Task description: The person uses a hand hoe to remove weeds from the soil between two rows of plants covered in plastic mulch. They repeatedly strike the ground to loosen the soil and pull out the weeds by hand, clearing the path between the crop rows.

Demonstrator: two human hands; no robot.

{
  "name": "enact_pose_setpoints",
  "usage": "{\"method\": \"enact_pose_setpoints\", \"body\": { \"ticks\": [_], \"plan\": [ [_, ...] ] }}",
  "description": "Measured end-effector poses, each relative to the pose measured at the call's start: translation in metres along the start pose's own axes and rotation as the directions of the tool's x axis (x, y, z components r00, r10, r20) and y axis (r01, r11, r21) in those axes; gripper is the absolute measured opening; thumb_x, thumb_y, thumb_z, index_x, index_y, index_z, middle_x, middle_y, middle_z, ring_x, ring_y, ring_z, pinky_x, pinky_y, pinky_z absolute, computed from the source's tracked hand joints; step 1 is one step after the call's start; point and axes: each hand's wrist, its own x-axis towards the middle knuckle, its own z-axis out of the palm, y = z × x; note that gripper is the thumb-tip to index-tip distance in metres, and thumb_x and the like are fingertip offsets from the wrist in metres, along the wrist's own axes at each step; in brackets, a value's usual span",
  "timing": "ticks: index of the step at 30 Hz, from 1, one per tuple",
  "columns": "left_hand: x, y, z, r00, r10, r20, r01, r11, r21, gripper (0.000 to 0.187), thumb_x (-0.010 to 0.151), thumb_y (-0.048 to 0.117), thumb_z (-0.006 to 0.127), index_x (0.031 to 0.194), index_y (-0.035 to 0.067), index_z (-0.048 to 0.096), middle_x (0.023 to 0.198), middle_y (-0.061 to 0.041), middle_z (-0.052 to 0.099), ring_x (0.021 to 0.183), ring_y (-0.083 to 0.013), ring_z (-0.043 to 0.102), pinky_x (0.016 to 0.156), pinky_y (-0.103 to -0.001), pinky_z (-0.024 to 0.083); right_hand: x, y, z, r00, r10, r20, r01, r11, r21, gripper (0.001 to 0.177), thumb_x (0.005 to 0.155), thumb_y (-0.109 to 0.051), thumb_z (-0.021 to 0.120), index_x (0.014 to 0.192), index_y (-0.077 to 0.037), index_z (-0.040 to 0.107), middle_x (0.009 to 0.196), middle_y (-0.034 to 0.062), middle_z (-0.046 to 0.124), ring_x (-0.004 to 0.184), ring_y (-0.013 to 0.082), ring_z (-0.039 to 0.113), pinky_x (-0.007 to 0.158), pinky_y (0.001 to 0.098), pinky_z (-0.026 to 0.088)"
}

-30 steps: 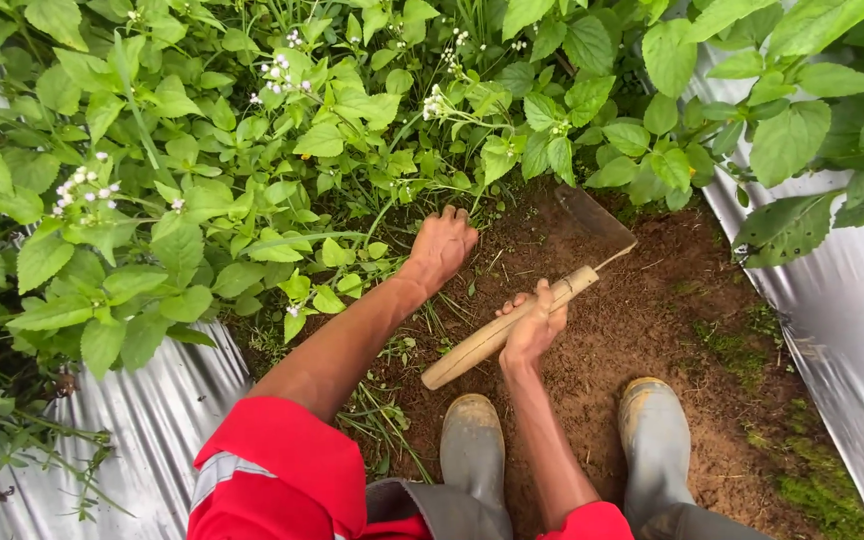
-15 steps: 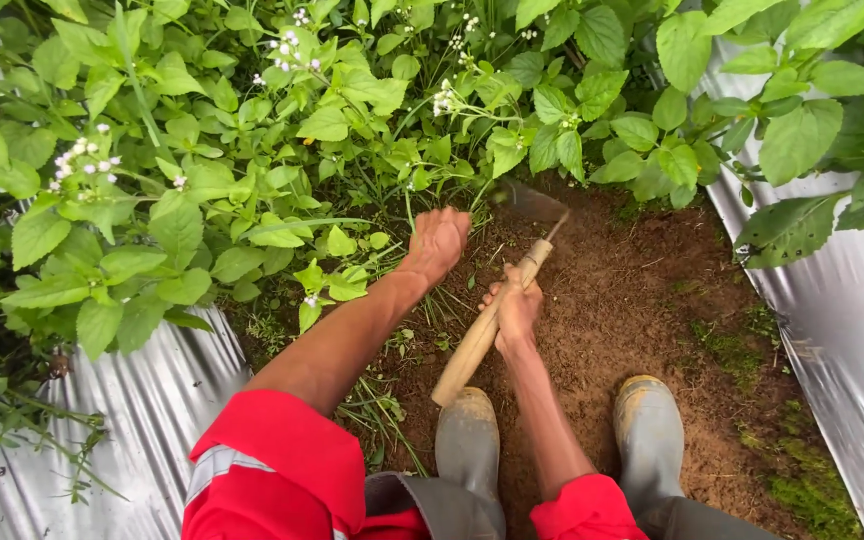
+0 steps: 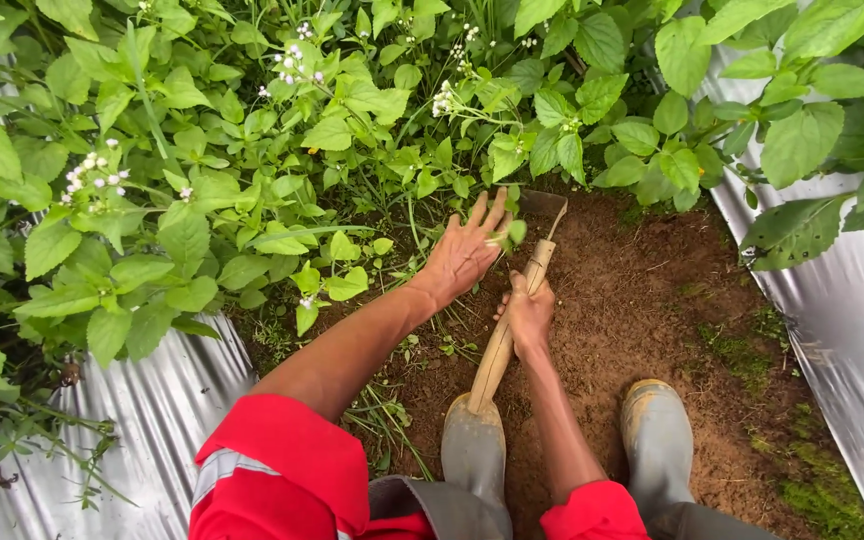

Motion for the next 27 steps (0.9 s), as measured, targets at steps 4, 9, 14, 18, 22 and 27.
{"method": "enact_pose_setpoints", "body": {
  "ticks": [4, 9, 14, 18, 22, 27],
  "plan": [
    [0.022, 0.018, 0.046, 0.943, -0.283, -0.175, 0.118, 0.776, -0.619, 0.08, 0.1, 0.016, 0.065, 0.164, 0.025, 0.018, 0.156, -0.029, 0.04, 0.125, -0.0373, 0.062, 0.07, -0.032, 0.064, 0.009, 0.005, -0.003, 0.999, -0.012, 0.039, 0.014, 0.999, -0.04, 0.018, 0.102, -0.021, 0.054, 0.107, -0.003, 0.052, 0.066, 0.0044, 0.059, 0.052, 0.0129, 0.06, 0.048, 0.0283, 0.059],
    [0.027, 0.005, 0.041, 0.703, -0.154, -0.694, 0.12, 0.988, -0.097, 0.061, 0.106, 0.035, 0.059, 0.161, 0.031, 0.032, 0.128, -0.017, 0.061, 0.111, -0.0252, 0.059, 0.088, -0.036, 0.053, -0.005, -0.009, -0.005, 0.997, -0.051, 0.06, 0.056, 0.995, -0.085, 0.022, 0.108, -0.016, 0.047, 0.119, 0.002, 0.052, 0.077, 0.0104, 0.06, 0.062, 0.0159, 0.061, 0.056, 0.0305, 0.061],
    [0.028, 0.027, 0.049, 0.957, -0.024, -0.288, -0.008, 0.994, -0.11, 0.071, 0.1, 0.043, 0.049, 0.16, 0.011, 0.03, 0.155, -0.022, 0.04, 0.139, -0.0336, 0.048, 0.106, -0.064, 0.048, -0.004, 0.016, -0.006, 0.988, 0.085, 0.126, -0.073, 0.993, -0.095, 0.026, 0.108, -0.022, 0.047, 0.119, 0.001, 0.05, 0.073, 0.0068, 0.055, 0.056, 0.0142, 0.058, 0.05, 0.029, 0.059],
    [0.012, 0.026, 0.069, 0.993, -0.003, -0.117, 0.003, 1.0, 0.006, 0.068, 0.102, 0.042, 0.043, 0.158, 0.005, 0.032, 0.15, -0.023, 0.043, 0.132, -0.0324, 0.053, 0.098, -0.056, 0.052, -0.005, -0.009, -0.009, 0.993, 0.065, 0.101, -0.059, 0.996, -0.06, 0.025, 0.107, -0.023, 0.051, 0.117, -0.001, 0.049, 0.075, 0.0052, 0.057, 0.055, 0.0121, 0.057, 0.049, 0.0256, 0.058],
    [-0.004, 0.016, 0.083, 0.965, 0.246, 0.093, -0.247, 0.969, 0.007, 0.058, 0.105, 0.027, 0.034, 0.16, 0.01, 0.031, 0.162, -0.025, 0.031, 0.143, -0.038, 0.045, 0.093, -0.048, 0.054, -0.006, -0.031, -0.012, 0.992, -0.122, -0.017, 0.122, 0.992, 0.033, 0.018, 0.106, -0.023, 0.053, 0.109, -0.005, 0.051, 0.069, 0.0011, 0.055, 0.052, 0.0101, 0.057, 0.048, 0.024, 0.056],
    [0.003, 0.017, 0.088, 0.956, 0.242, 0.165, -0.25, 0.968, 0.033, 0.054, 0.109, 0.026, 0.03, 0.162, 0.013, 0.028, 0.169, -0.018, 0.024, 0.156, -0.0358, 0.028, 0.124, -0.052, 0.034, -0.007, -0.02, -0.006, 0.961, -0.237, -0.144, 0.253, 0.962, 0.104, 0.02, 0.107, -0.028, 0.052, 0.102, -0.008, 0.05, 0.061, 0.0012, 0.055, 0.048, 0.009, 0.057, 0.044, 0.0241, 0.055]
  ]
}}
